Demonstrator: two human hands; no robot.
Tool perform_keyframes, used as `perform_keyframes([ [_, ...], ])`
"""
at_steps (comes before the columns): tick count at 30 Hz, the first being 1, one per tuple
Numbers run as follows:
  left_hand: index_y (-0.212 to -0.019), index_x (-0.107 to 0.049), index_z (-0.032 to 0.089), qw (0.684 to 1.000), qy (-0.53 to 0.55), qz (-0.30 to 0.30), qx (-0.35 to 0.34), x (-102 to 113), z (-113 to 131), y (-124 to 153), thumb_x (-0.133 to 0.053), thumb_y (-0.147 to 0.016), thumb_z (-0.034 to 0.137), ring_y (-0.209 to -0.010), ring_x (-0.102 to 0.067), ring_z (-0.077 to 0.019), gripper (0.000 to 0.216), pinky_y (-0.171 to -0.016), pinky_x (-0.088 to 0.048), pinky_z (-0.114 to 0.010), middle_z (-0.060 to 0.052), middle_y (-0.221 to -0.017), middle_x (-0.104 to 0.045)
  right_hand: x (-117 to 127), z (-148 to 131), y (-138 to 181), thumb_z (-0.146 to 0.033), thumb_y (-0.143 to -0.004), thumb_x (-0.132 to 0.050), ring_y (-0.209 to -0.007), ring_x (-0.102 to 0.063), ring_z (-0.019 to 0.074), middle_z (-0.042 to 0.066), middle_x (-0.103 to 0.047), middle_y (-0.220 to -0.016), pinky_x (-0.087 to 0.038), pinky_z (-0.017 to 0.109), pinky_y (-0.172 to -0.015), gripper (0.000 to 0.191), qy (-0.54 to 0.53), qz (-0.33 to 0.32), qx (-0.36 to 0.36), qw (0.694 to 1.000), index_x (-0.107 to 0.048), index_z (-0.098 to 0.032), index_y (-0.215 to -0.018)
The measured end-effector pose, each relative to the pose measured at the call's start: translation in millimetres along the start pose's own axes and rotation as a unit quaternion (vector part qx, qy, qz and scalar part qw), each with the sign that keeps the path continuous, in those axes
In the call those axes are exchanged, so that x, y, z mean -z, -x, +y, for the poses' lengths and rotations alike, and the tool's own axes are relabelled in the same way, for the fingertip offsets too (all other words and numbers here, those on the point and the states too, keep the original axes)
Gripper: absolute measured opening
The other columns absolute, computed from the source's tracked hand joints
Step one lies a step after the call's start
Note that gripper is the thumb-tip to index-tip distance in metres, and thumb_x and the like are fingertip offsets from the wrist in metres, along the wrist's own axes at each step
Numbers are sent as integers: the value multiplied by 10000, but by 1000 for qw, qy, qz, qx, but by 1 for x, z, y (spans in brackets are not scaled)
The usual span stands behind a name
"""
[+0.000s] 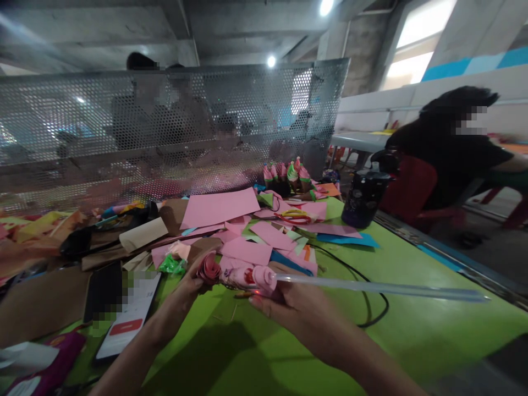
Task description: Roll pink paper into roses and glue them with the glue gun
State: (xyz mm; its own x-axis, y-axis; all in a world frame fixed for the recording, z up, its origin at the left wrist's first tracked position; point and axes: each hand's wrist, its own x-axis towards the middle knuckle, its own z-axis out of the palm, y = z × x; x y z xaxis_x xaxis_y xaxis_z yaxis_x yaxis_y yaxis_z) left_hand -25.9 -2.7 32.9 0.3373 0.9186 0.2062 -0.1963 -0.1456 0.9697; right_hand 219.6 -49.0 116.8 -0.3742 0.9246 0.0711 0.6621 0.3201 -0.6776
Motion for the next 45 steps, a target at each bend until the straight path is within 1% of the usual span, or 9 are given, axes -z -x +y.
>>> perform_keyframes([
  [9, -1492, -390, 314, 1000, 17, -13, 14, 11, -16, -6, -562, -822, 382, -1134, -569, -301, 695, -933, -446, -398, -45, -1267, -660, 1, -1, -2, -448, -950, -534, -1006, -661, 247, 35, -721, -1119, -510, 333, -894, 276, -18, -5, 6, 1000, -683, -247, -1067],
  [12, -1499, -377, 309, 999, 23, -15, 34, 16, -29, -15, -596, -771, 386, -937, -610, -243, 765, -768, -463, -327, -49, -1272, -648, 2, -1, -2, -460, -943, -539, -1001, -663, 264, 39, -731, -1081, -521, 353, -898, 288, -35, 0, 8, 999, -705, -248, -1049],
  [15, -1484, -400, 328, 997, 39, 0, 59, 22, -43, -26, -645, -658, 351, -713, -568, -157, 863, -582, -390, -243, -38, -1178, -680, 5, -3, 0, -478, -945, -528, -990, -664, 279, 53, -734, -1058, -533, 377, -891, 321, -53, 2, 3, 999, -706, -241, -1068],
  [18, -1487, -397, 310, 997, 49, 1, 61, 27, -50, -32, -671, -623, 359, -641, -533, -135, 907, -552, -378, -240, -39, -1098, -696, 6, -4, 4, -484, -947, -522, -994, -665, 274, 47, -734, -1061, -531, 380, -910, 324, -64, -11, -5, 998, -697, -249, -1086],
  [23, -1481, -415, 275, 997, 45, -4, 55, 27, -47, -30, -664, -670, 389, -676, -584, -187, 856, -631, -457, -313, -50, -995, -714, -1, -2, 6, -475, -948, -534, -1038, -676, 269, 38, -726, -1146, -530, 367, -934, 324, -71, -23, 2, 997, -685, -266, -1144],
  [27, -1422, -506, 264, 998, 47, -3, 36, 23, -49, -31, -665, -657, 331, -958, -616, -271, 784, -824, -493, -375, -68, -1175, -689, -6, -1, 5, -468, -939, -559, -1111, -652, 285, 56, -715, -1184, -492, 400, -1007, 361, -54, -6, 20, 998, -648, -285, -1237],
  [33, -1412, -508, 312, 999, 37, -6, 14, 16, -37, -20, -596, -625, 147, -1420, -302, -307, 809, -1170, -224, -432, 19, -1498, -478, -8, -2, 2, -482, -949, -533, -1117, -652, 281, 56, -703, -1214, -490, 406, -1013, 379, -17, -1, 25, 1000, -634, -295, -1263],
  [39, -1479, -399, 281, 999, -29, -21, 40, -4, 13, -2, -484, -768, 125, -1463, -251, -259, 733, -1202, -141, -425, 17, -1556, -404, -10, -4, -1, -472, -944, -534, -1151, -639, 310, 72, -722, -1168, -490, 439, -1016, 370, -2, 20, 28, 999, -660, -265, -1223],
  [45, -1495, -358, 241, 996, -82, -30, 22, -6, 18, -3, -500, -817, 161, -1480, -206, -275, 697, -1209, -115, -426, -23, -1600, -328, -10, -6, -1, -483, -964, -503, -1220, -590, 297, 83, -681, -1247, -438, 435, -1075, 388, -8, 25, 39, 999, -626, -259, -1256],
])
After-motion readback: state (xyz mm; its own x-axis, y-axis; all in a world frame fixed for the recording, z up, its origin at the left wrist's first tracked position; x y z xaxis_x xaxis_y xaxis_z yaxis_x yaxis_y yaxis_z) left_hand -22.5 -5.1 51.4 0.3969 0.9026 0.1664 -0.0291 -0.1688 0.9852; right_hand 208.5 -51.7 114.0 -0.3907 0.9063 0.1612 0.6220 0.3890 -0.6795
